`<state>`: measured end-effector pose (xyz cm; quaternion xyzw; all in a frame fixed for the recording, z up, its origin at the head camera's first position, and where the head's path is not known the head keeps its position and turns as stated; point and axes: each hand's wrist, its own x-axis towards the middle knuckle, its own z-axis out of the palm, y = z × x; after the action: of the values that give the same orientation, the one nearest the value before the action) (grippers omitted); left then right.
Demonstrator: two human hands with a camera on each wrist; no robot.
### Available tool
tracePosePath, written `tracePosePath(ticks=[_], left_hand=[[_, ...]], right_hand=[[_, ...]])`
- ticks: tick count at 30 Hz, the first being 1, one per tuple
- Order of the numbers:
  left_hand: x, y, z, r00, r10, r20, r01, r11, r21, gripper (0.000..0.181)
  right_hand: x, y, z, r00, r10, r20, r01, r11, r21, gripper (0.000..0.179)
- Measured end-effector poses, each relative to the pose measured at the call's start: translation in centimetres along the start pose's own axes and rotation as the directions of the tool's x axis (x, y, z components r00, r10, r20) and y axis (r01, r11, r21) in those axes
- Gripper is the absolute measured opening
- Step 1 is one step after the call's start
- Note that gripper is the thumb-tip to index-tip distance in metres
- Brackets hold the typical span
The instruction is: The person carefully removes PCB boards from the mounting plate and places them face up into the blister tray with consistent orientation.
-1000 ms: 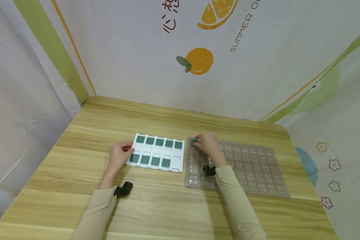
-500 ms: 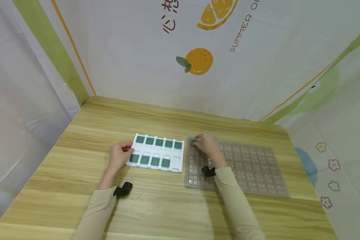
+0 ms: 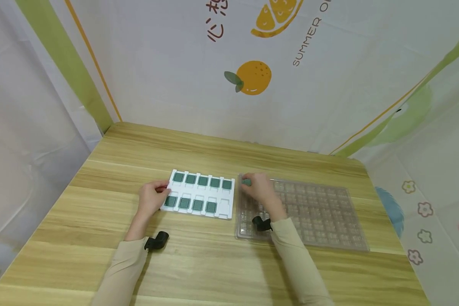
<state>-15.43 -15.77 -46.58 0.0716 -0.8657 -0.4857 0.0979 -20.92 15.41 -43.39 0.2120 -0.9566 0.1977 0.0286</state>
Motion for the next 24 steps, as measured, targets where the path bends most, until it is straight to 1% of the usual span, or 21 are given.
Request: tracePosePath(ticks=[4,9,11,17,24], left_hand=[[0.0,0.0,0.0,1.000,-0.005,-0.002,0.005,1.000,0.000,0.022],[0.0,-0.1,0.0,1.000,-0.003,-0.002,0.003,1.000,0.004,0.022],[0.1,-0.1,0.0,1.000,-0.001,-0.003,0.001,1.000,0.005,0.022],[0.1,-0.2,0.1,1.000,-0.003,-0.004,0.003,1.000,0.006,0.022],[0.1,-0.1,0.0,1.000,-0.010,-0.001,0.010,1.000,0.009,0.022]], right_hand=[[-0.4,-0.8,0.1,0.999,-0.039,-0.027,0.039,0.999,0.005,0.019],[-0.9,-1.6,0.4,0.998,-0.063,-0.023,0.064,0.996,0.058,0.020],[-1.0,-1.8,0.5,0.997,-0.077,-0.020,0.078,0.996,0.053,0.021],[-1.3,-2.9,0.8,0.995,-0.094,0.023,0.094,0.995,0.021,0.025],[-1.5,-4.6,1.3,0.990,-0.125,0.066,0.123,0.992,0.028,0.024]])
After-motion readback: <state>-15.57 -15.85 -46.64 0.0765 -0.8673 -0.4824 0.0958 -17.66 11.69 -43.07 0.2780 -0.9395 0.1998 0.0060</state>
